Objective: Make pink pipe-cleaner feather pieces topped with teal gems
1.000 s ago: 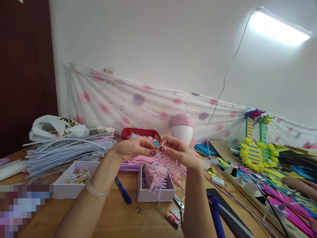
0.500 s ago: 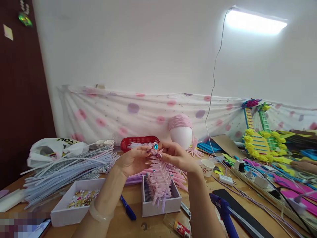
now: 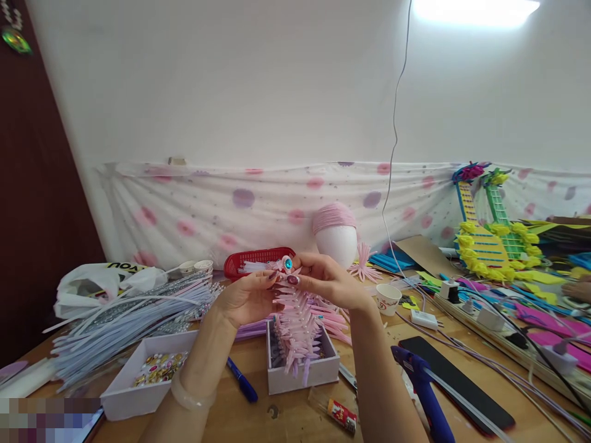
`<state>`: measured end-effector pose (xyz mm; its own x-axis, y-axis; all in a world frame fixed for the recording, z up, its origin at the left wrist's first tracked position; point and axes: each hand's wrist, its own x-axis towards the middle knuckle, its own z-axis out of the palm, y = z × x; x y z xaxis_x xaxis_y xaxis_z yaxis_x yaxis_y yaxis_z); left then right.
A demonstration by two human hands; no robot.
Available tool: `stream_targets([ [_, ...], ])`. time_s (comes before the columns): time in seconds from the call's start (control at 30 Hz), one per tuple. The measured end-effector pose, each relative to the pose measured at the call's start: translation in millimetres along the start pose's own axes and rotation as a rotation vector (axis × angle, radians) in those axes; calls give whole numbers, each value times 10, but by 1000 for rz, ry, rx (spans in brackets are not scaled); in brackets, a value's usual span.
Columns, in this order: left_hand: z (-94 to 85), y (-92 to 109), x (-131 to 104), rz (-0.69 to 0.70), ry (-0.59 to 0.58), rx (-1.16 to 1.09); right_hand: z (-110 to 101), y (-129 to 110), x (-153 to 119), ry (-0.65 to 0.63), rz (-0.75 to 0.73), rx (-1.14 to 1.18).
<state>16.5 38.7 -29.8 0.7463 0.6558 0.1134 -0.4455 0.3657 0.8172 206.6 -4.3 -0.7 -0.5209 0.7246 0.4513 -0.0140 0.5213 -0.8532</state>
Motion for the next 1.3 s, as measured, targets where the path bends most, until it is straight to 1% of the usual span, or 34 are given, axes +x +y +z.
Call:
stream_targets([
  [0.13, 24, -16, 6, 0, 13, -17, -3, -3, -9, -1, -28, -56],
  [0.23, 56, -26, 2, 3, 18, -32, -11, -3, -17, 7, -37, -37],
  [0.3, 82, -25, -5, 19, 48, -20, -30, -2, -24, 18, -39, -11],
  [0.37, 111, -18, -14, 47, 94, 26, -61, -4, -33, 43, -27, -7],
  [0.43, 139, -16, -20, 59, 116, 77, -96, -10, -44, 61, -5, -21],
  [0.57, 168, -48, -8, 40, 104, 103, -139, -23, -72, 44, 25, -24],
  [0.8, 164, -87, 17, 11, 98, 171, -134, -34, -93, 22, -4, 0],
  [1.0, 160, -86, 18, 35, 90, 161, -135, -9, -81, 15, 13, 4],
  [1.17, 116, -55, -2, 43, 47, 235, -145, -6, -85, 26, 21, 1],
  [1.3, 119, -10, -42, 24, 88, 260, -140, -19, -88, 32, 19, 4],
])
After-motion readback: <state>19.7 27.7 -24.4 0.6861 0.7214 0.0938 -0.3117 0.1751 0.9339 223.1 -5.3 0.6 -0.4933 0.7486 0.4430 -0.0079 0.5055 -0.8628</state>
